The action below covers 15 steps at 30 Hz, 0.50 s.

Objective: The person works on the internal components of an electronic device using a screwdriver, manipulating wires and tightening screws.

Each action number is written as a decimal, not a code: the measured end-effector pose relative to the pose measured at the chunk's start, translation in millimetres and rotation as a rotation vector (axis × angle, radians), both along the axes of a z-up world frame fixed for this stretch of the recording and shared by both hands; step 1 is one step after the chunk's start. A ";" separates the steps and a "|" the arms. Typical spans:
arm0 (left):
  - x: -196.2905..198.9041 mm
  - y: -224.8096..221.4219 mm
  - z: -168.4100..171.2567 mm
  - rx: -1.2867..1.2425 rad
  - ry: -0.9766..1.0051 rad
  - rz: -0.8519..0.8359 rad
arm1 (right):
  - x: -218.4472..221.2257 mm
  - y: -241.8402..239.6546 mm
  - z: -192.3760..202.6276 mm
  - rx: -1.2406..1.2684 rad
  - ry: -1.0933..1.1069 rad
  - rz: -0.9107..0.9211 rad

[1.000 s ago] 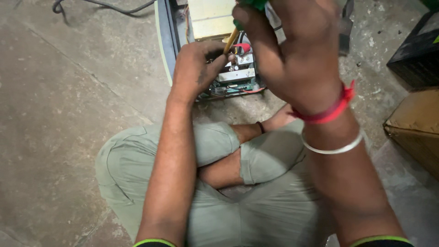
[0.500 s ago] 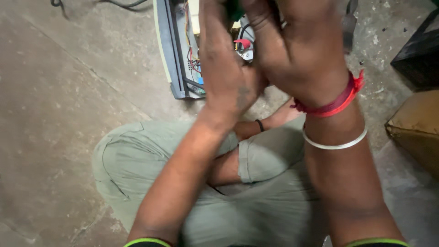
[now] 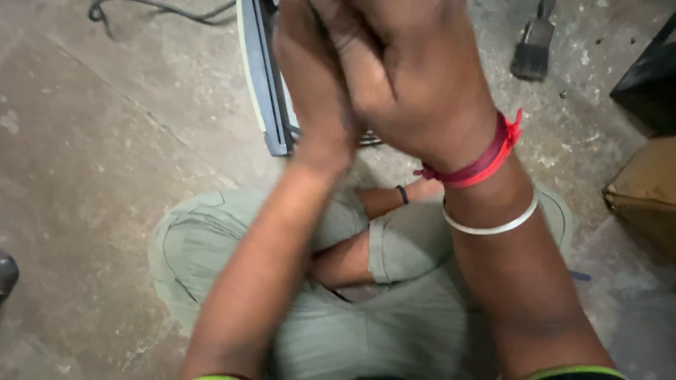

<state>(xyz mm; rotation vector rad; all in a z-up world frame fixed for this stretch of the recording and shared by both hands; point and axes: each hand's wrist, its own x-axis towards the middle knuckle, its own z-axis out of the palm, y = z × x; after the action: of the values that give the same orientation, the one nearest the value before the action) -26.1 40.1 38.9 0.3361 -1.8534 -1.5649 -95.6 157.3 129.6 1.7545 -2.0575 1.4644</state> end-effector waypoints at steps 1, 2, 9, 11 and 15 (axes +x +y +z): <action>0.2 8.2 0.3 -0.007 0.014 0.015 | 0.2 1.2 -0.9 -0.009 0.007 0.019; -0.5 12.5 0.4 -0.008 0.016 0.024 | -0.3 1.5 -2.4 -0.012 0.011 0.028; -19.7 27.0 6.7 0.018 0.076 0.118 | -3.0 5.0 -9.2 0.062 0.040 -0.095; -21.8 36.7 12.4 -0.002 0.109 0.164 | -4.9 2.2 -11.9 0.040 0.012 -0.085; -30.2 58.9 15.2 -0.019 0.149 0.281 | -6.3 0.7 -17.9 0.012 -0.014 -0.038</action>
<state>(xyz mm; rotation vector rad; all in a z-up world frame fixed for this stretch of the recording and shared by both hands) -56.3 99.0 54.1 0.4386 -1.6276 -1.3426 -101.9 158.0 111.7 1.7044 -2.0985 1.4619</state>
